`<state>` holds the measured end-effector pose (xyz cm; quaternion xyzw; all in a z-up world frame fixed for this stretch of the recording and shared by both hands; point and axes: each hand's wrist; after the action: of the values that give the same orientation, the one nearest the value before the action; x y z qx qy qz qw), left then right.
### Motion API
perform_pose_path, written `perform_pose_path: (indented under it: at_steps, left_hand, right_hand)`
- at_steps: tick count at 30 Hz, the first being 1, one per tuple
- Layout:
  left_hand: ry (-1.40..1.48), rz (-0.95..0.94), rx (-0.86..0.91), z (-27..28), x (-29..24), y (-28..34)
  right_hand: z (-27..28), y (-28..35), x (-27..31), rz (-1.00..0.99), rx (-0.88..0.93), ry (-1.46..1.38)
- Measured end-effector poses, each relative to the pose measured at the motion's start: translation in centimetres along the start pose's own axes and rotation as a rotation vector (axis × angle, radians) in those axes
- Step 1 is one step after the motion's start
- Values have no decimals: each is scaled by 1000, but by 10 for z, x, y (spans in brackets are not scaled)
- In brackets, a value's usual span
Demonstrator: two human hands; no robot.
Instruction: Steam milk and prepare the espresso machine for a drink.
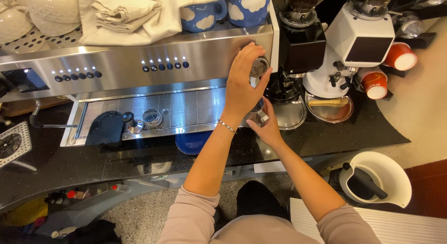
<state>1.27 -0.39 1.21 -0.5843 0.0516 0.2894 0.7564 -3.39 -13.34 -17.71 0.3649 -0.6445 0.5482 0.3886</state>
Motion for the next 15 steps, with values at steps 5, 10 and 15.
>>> perform_pose_path:
  at_steps: [5,10,15]
  left_hand:
    - [-29,3,8,3,1,0]
    - [-20,7,22,3,1,0]
    - [-16,11,16,1,1,0]
  right_hand:
    - [2,6,-28,-137,-8,-34]
    - [-3,9,-41,-66,-29,-72]
    - [-3,9,-48,-61,-28,-190]
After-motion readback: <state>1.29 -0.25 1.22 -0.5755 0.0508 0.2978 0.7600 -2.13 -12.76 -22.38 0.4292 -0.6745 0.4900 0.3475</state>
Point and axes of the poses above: each hand's wrist, its own y-axis away from the middle knuckle, its own z-axis out of the back of the hand, x = y × z, and after that the axes turned 14 degrees about -y, right-handed
